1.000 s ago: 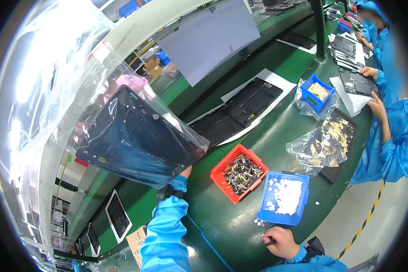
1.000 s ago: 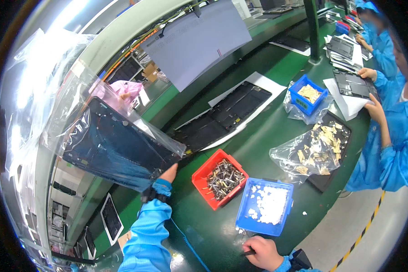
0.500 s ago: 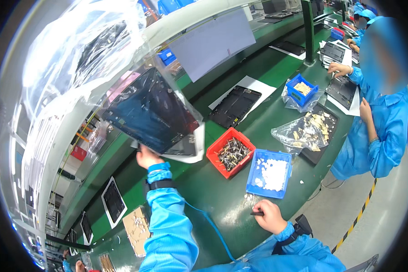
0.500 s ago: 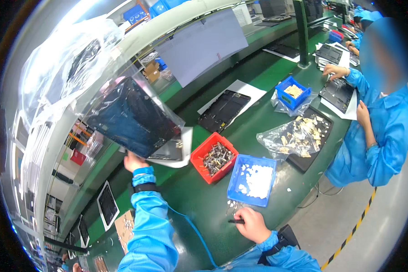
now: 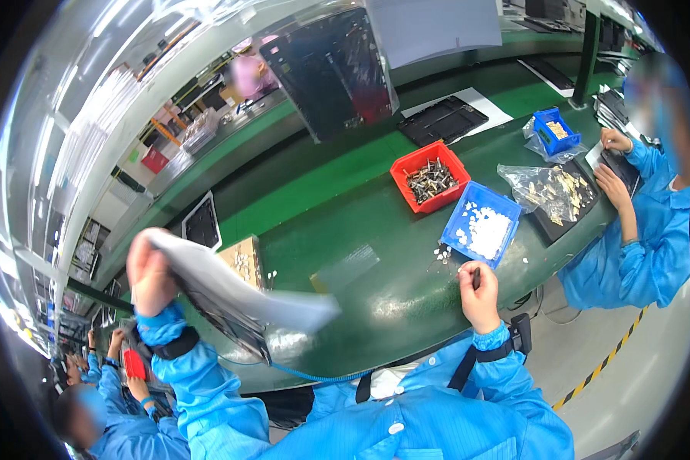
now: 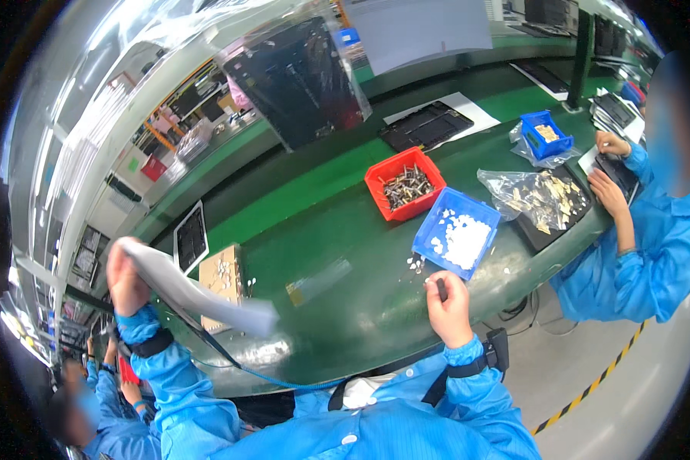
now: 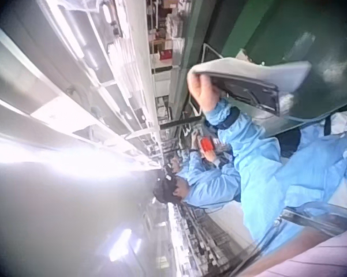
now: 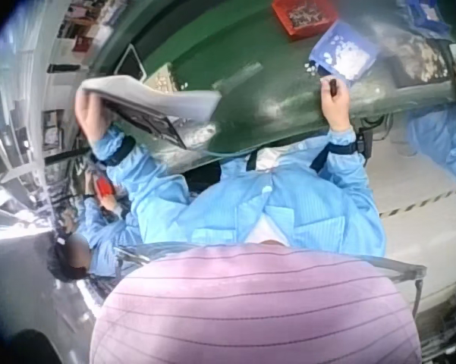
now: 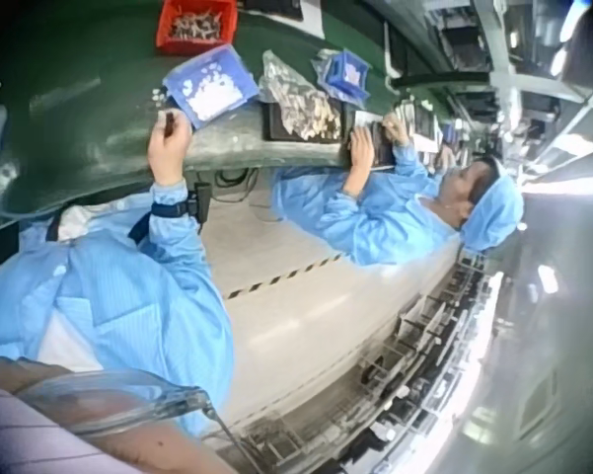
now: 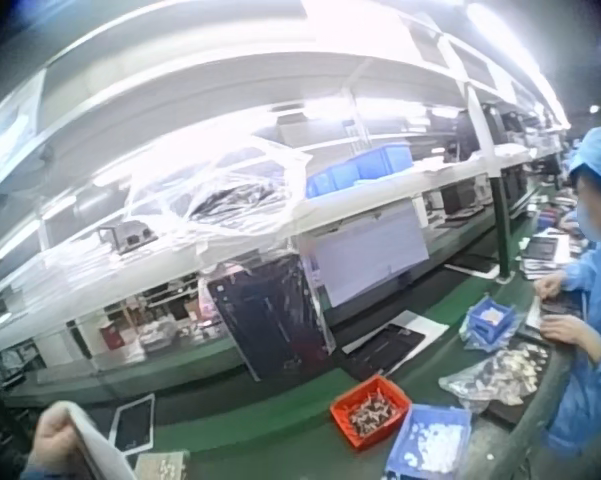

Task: Assembling small electronic components into a laptop chassis using tweezers on a factory production line.

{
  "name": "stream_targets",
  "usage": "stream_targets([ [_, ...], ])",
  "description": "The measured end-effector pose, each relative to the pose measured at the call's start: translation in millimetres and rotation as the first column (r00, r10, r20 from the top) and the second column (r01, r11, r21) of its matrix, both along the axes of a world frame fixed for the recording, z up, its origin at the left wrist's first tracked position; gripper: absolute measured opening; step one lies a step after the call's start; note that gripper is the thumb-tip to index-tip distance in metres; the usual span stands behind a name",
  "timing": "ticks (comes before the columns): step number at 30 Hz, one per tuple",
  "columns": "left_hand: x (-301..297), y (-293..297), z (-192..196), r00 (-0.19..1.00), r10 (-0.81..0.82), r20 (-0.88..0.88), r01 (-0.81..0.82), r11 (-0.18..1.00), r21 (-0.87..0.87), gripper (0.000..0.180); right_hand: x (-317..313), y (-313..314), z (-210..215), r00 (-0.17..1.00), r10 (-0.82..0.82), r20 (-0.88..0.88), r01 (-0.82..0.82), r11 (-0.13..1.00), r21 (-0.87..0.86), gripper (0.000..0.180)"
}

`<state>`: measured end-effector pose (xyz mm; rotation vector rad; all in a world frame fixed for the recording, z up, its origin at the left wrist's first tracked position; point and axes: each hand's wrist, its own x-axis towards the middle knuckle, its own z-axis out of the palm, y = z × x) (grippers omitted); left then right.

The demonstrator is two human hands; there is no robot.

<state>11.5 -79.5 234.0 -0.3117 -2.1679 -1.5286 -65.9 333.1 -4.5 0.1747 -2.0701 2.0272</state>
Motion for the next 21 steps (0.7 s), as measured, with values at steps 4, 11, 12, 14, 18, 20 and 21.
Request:
stream_targets([
  [4,-42,91,-61,0.865,-0.169,0.473,0.365,0.858,-0.361,0.025,9,4,15,0.997,0.021,-0.080,-0.035,0.986,-0.165,0.002],
  [11,-77,147,-199,0.752,-0.222,0.620,0.611,0.589,-0.529,0.028,22,-9,37,0.977,0.185,-0.107,-0.201,0.965,-0.167,0.002],
  [12,-73,157,-195,0.918,-0.208,0.339,0.391,0.628,-0.673,0.027,23,-11,38,0.975,0.204,-0.090,-0.216,0.964,-0.156,0.001],
  [14,-69,178,-183,0.973,-0.202,0.108,0.227,0.782,-0.580,0.025,20,-17,37,0.965,0.244,-0.099,-0.254,0.962,-0.098,0.002],
  [18,-46,222,-168,0.868,-0.335,0.368,0.317,0.942,0.110,0.025,23,-33,43,0.955,0.289,-0.059,-0.294,0.950,-0.109,0.002],
  [20,-47,228,-170,0.895,-0.265,0.358,0.278,0.961,0.015,0.021,22,-34,41,0.949,0.312,-0.036,-0.314,0.945,-0.086,0.002],
  [21,-47,231,-174,0.888,-0.255,0.383,0.238,0.967,0.090,0.020,20,-34,38,0.955,0.297,-0.025,-0.297,0.954,-0.036,0.001],
])
